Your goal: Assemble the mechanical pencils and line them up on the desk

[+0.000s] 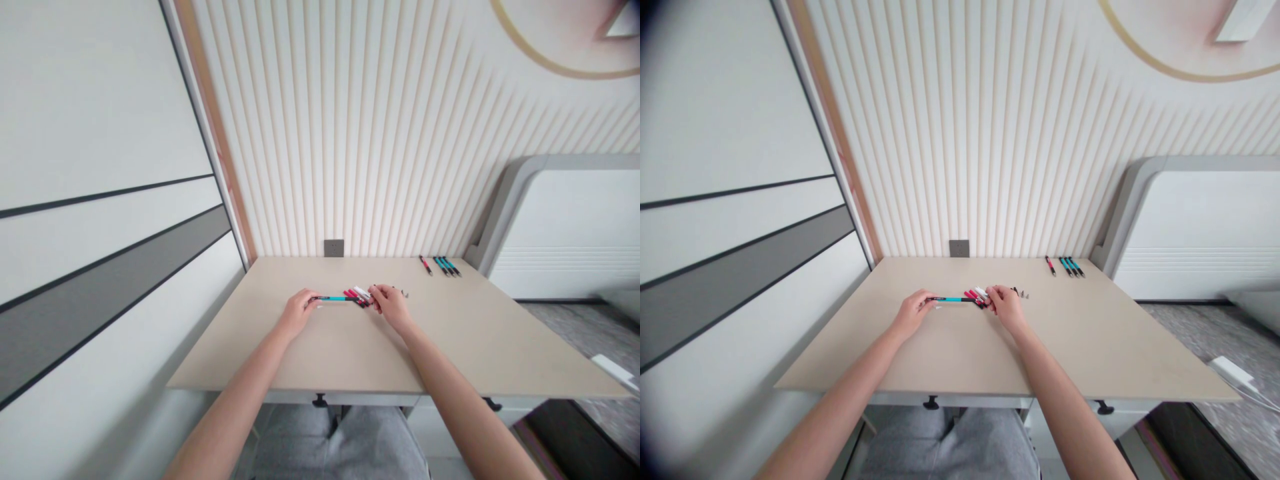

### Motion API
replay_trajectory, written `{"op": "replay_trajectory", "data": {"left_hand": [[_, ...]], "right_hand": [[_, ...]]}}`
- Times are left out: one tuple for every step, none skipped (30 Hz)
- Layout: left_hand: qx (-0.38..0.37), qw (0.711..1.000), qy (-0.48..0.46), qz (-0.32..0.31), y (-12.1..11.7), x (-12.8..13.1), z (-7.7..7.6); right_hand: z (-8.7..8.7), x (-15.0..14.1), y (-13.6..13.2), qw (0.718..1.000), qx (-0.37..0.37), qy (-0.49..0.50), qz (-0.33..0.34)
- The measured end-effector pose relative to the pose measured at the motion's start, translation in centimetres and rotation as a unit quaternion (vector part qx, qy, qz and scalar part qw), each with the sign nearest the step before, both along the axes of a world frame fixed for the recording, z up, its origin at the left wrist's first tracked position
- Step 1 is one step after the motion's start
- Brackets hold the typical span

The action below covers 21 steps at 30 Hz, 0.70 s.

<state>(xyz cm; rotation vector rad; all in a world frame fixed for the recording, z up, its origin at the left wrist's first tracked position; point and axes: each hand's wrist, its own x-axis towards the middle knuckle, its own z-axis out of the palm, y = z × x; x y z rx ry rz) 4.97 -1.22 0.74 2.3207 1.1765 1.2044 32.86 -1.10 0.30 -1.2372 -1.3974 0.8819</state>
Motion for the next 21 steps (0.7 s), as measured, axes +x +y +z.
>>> {"op": "replay_trajectory", "data": {"left_hand": [[0.0,1.0,0.001,0.0,-0.01,0.01,0.02],[0.001,1.0,0.002,0.001,-0.01,0.01,0.04],[0.002,1.0,0.001,0.001,0.0,0.01,0.05],[0.003,1.0,0.001,0.002,0.02,0.0,0.05],[0.003,1.0,0.0,0.002,0.04,0.0,0.04],[0.003,1.0,-0.001,0.003,0.07,-0.02,0.03],[0.004,1.0,-0.002,0.003,0.09,-0.03,0.01],[0.006,1.0,-0.003,0.004,0.1,-0.04,0.0],[0.007,1.0,-0.004,0.006,0.11,-0.05,-0.02],[0.009,1.0,-0.006,0.007,0.11,-0.06,-0.03],[0.01,1.0,-0.007,0.009,0.12,-0.06,-0.04],[0.01,1.0,-0.009,0.011,0.13,-0.07,-0.05],[0.011,1.0,-0.011,0.014,0.15,-0.08,-0.06],[0.012,1.0,-0.012,0.016,0.18,-0.1,-0.08],[0.012,1.0,-0.013,0.018,0.21,-0.11,-0.11],[0.014,1.0,-0.013,0.02,0.26,-0.13,-0.14],[0.016,1.0,-0.012,0.021,0.3,-0.14,-0.17],[0.017,1.0,-0.011,0.023,0.34,-0.15,-0.19],[0.018,0.999,-0.01,0.024,0.36,-0.15,-0.21],[0.02,0.999,-0.01,0.024,0.36,-0.14,-0.21],[0.021,0.999,-0.009,0.025,0.35,-0.13,-0.21]], "right_hand": [[-0.07,0.05,0.01,1.0,0.009,-0.023,-0.001],[-0.12,0.08,0.01,0.999,0.016,-0.043,-0.002],[-0.17,0.09,0.02,0.998,0.021,-0.058,-0.003],[-0.19,0.07,0.02,0.998,0.022,-0.064,0.0],[-0.18,0.02,0.01,0.998,0.022,-0.062,0.007],[-0.13,-0.05,-0.01,0.998,0.023,-0.053,0.019],[-0.06,-0.14,-0.05,0.998,0.025,-0.039,0.032],[0.02,-0.25,-0.09,0.998,0.027,-0.024,0.047],[0.1,-0.36,-0.15,0.998,0.03,-0.009,0.062],[0.16,-0.47,-0.2,0.997,0.032,0.005,0.074],[0.21,-0.57,-0.25,0.996,0.033,0.019,0.083],[0.22,-0.64,-0.28,0.995,0.032,0.03,0.09],[0.21,-0.68,-0.3,0.994,0.031,0.04,0.094],[0.18,-0.69,-0.3,0.994,0.028,0.045,0.096],[0.13,-0.68,-0.29,0.994,0.025,0.045,0.096],[0.08,-0.65,-0.27,0.994,0.022,0.041,0.096],[0.04,-0.61,-0.25,0.995,0.019,0.034,0.095],[0.0,-0.58,-0.23,0.995,0.018,0.027,0.094],[-0.01,-0.55,-0.22,0.995,0.019,0.022,0.092],[-0.01,-0.55,-0.22,0.996,0.02,0.019,0.091],[0.01,-0.55,-0.24,0.996,0.021,0.016,0.09]]}}
